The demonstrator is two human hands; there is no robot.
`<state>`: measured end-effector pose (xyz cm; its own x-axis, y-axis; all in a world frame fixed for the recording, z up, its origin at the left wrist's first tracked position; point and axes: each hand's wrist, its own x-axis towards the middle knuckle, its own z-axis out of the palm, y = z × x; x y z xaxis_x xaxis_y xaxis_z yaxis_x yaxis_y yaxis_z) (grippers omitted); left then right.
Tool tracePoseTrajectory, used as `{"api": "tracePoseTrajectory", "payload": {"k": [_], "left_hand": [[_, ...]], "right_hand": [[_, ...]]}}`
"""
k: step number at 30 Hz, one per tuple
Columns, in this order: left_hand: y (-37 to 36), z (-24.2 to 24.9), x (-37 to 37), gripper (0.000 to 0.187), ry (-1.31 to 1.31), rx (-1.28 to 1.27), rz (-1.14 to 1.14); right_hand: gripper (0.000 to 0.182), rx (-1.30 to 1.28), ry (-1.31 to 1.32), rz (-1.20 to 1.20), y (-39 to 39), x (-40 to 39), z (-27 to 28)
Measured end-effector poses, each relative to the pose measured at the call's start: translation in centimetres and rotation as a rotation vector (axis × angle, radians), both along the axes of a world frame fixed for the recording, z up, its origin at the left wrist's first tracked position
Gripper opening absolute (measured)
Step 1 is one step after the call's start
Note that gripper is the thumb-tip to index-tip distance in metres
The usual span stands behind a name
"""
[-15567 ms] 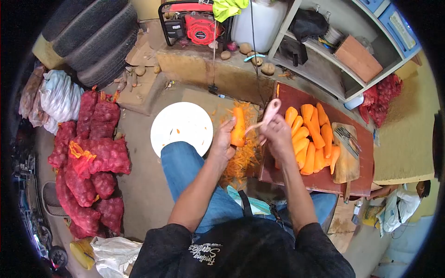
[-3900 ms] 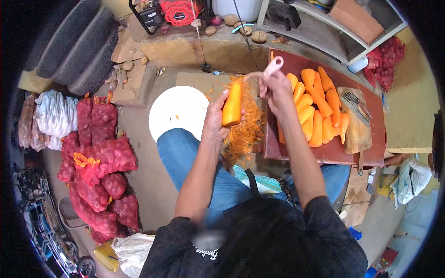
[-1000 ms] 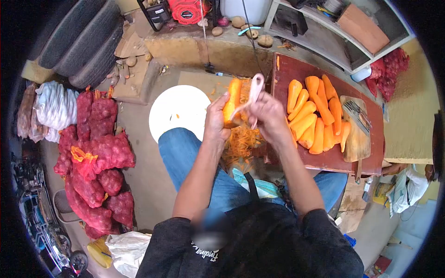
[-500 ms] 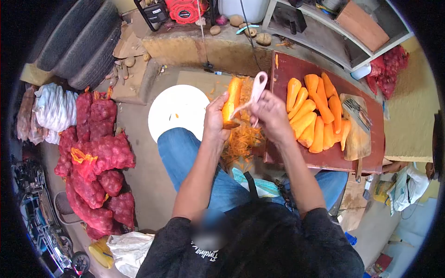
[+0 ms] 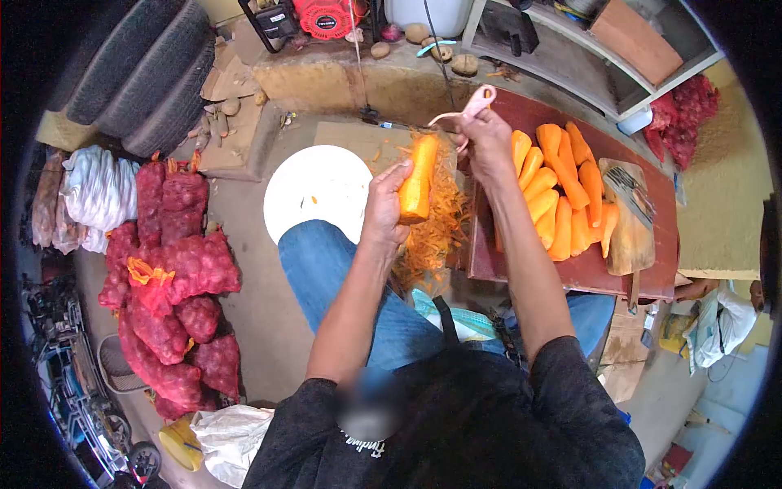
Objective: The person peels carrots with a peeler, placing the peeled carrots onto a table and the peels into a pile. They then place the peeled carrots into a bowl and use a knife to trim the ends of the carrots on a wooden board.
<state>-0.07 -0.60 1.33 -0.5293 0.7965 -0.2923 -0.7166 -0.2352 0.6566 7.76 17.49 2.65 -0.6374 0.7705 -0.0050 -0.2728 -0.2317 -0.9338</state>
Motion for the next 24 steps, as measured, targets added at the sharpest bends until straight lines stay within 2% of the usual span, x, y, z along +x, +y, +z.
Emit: {"api": "tracePoseTrajectory", "payload": {"k": [3,7,8,11,13,15,18,21,24], "left_hand": [[0.5,0.0,-0.5,0.03,-0.016,-0.001,-0.003],[0.8,-1.3,-1.0,0.03,-0.08,0.06,0.001],[0.8,-0.7,-0.7,0.028,-0.081,0.051,0.028],[0.6,1.0,0.0,0.025,-0.036,0.016,0.071],[0.3,0.4,-0.4,0.024,0.058,-0.012,0.066],[-0.1,0.7,-0.2,0.022,0.093,-0.035,0.023],[0.3,-0.1,-0.6,0.026,0.122,-0.025,-0.012],[0.3,0.1,-0.4,0.029,0.023,0.009,-0.014],[0.4,0.9,-0.6,0.032,-0.051,0.055,-0.01]], "right_hand": [[0.015,-0.019,0.042,0.014,0.0,1.5,1.2],[0.023,-0.023,-0.029,0.178,-6.5,4.3,2.5],[0.027,-0.063,-0.026,0.25,-7.4,4.6,1.8],[0.026,0.035,-0.063,0.255,-6.8,3.7,1.1],[0.018,0.07,-0.019,0.049,-3.9,1.6,-0.1],[0.015,0.011,-0.021,-0.024,0.2,0.5,-0.5],[0.017,0.021,-0.033,-0.002,1.7,1.1,-0.3],[0.018,-0.066,0.023,0.108,-2.6,3.6,2.2],[0.02,-0.131,0.052,0.201,-6.1,6.3,1.3]]}}
